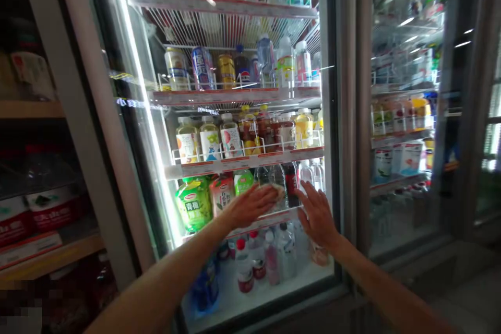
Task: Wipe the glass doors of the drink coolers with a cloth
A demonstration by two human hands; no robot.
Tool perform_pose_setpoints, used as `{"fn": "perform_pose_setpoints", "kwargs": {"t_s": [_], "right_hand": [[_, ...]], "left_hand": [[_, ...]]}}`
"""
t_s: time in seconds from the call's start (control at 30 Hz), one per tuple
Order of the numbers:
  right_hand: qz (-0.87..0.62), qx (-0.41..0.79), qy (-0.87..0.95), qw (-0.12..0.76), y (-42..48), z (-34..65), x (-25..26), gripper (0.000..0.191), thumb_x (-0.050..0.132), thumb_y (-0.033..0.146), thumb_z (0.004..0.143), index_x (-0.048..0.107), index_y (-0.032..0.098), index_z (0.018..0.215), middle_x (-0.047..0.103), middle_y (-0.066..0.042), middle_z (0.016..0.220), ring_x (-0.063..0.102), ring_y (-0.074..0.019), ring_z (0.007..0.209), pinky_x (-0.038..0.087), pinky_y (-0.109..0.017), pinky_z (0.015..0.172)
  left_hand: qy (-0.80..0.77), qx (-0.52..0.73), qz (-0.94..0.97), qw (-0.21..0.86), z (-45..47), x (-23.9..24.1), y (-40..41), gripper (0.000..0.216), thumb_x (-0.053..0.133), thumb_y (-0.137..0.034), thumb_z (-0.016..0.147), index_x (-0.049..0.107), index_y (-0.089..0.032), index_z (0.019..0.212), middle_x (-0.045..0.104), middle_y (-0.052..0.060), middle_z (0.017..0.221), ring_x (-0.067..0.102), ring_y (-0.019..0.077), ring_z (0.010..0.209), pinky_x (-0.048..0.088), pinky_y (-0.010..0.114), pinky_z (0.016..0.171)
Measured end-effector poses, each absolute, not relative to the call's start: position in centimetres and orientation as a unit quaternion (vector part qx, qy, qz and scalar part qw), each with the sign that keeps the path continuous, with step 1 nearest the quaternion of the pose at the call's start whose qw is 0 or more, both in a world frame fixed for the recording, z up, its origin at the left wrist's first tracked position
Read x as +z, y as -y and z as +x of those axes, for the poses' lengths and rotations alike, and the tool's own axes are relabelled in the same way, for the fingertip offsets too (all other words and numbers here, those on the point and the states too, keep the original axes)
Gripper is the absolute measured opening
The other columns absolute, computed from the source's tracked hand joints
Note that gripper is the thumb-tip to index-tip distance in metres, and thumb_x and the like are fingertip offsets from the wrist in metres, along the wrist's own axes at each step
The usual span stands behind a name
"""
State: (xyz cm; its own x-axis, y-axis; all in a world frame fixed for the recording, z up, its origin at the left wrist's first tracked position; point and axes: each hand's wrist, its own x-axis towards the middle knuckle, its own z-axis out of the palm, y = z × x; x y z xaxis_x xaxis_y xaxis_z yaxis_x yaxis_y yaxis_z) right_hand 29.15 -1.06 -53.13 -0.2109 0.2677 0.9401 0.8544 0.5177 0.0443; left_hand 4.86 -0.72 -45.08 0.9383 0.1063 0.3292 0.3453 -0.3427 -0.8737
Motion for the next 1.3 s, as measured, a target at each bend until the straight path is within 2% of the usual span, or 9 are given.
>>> {"fn": "perform_pose_setpoints", "kwargs": {"t_s": [0.13,0.3,0.47,0.67,0.83,1.03,1.1,1.2,1.3], "right_hand": [[-0.409,-0.296,0.703,0.5,0.7,29.6,-53.2,0.049,0.039,0.02,0.088,0.035,0.021,0.137,0.037,-0.011,0.144,0.029,-0.0245,0.136,0.028,-0.048,0.106],[-0.411,-0.297,0.71,0.488,0.7,30.1,-53.7,0.05,0.037,0.02,0.088,0.033,0.022,0.138,0.039,-0.011,0.143,0.03,-0.0245,0.135,0.027,-0.047,0.106],[-0.42,-0.297,0.702,0.493,0.6,30.5,-53.7,0.052,0.038,0.02,0.089,0.029,0.022,0.139,0.037,-0.012,0.144,0.028,-0.0256,0.136,0.028,-0.049,0.106],[-0.38,-0.295,0.731,0.483,1.1,28.3,-52.9,0.049,0.039,0.018,0.087,0.035,0.019,0.135,0.034,-0.012,0.145,0.024,-0.0238,0.138,0.027,-0.048,0.108],[-0.346,-0.272,0.735,0.515,1.5,25.9,-51.4,0.05,0.04,0.019,0.086,0.037,0.02,0.136,0.035,-0.012,0.145,0.024,-0.0246,0.138,0.026,-0.049,0.108],[-0.312,-0.267,0.748,0.521,1.8,23.0,-50.6,0.05,0.039,0.018,0.087,0.036,0.021,0.136,0.037,-0.012,0.143,0.027,-0.0253,0.136,0.028,-0.051,0.106],[-0.307,-0.265,0.753,0.519,1.9,22.4,-50.3,0.051,0.039,0.018,0.087,0.034,0.022,0.137,0.036,-0.012,0.144,0.028,-0.0253,0.136,0.027,-0.051,0.107],[-0.298,-0.271,0.753,0.521,2.3,21.8,-49.9,0.049,0.039,0.018,0.087,0.035,0.021,0.135,0.036,-0.013,0.143,0.027,-0.026,0.136,0.027,-0.052,0.106],[-0.291,-0.278,0.754,0.519,2.6,21.4,-49.7,0.046,0.039,0.017,0.086,0.038,0.018,0.132,0.037,-0.015,0.142,0.027,-0.0259,0.136,0.028,-0.052,0.106]], "left_hand": [[0.252,-0.187,-0.775,0.548,5.8,-44.5,0.2,0.046,0.042,-0.015,0.084,0.044,-0.024,0.129,0.037,0.005,0.144,0.025,0.0223,0.137,0.013,0.049,0.113],[0.091,-0.034,-0.84,0.535,5.4,-45.6,0.7,0.039,0.045,-0.026,0.085,0.049,-0.023,0.123,0.037,0.001,0.144,0.025,0.0175,0.137,0.015,0.039,0.115],[0.239,-0.201,-0.752,0.58,3.5,-42.0,0.8,0.044,0.043,-0.014,0.084,0.045,-0.023,0.127,0.036,0.005,0.144,0.018,0.0216,0.139,0.009,0.049,0.114],[0.091,-0.068,-0.815,0.568,0.1,-41.8,2.5,0.036,0.044,-0.026,0.086,0.051,-0.025,0.121,0.04,0.001,0.142,0.022,0.017,0.138,0.009,0.039,0.116],[0.267,-0.254,-0.702,0.609,-3.7,-39.8,4.1,0.038,0.048,-0.014,0.083,0.051,-0.022,0.12,0.042,0.007,0.141,0.018,0.0172,0.139,0.007,0.044,0.115],[0.161,-0.1,-0.792,0.58,-6.9,-41.7,5.6,0.038,0.046,-0.019,0.085,0.051,-0.029,0.121,0.049,-0.003,0.135,0.027,0.0148,0.136,0.011,0.04,0.116],[0.237,-0.179,-0.739,0.605,-7.9,-40.3,5.6,0.041,0.047,-0.018,0.084,0.048,-0.031,0.123,0.047,-0.001,0.137,0.027,0.0134,0.135,0.011,0.039,0.115],[0.338,-0.315,-0.632,0.622,-8.8,-38.5,5.5,0.046,0.047,-0.016,0.084,0.042,-0.027,0.128,0.037,0.009,0.143,0.022,0.0189,0.137,0.012,0.047,0.114],[0.332,-0.31,-0.644,0.616,-8.5,-39.8,5.8,0.048,0.047,-0.015,0.083,0.041,-0.027,0.13,0.037,0.008,0.143,0.021,0.0181,0.138,0.018,0.043,0.113]]}}
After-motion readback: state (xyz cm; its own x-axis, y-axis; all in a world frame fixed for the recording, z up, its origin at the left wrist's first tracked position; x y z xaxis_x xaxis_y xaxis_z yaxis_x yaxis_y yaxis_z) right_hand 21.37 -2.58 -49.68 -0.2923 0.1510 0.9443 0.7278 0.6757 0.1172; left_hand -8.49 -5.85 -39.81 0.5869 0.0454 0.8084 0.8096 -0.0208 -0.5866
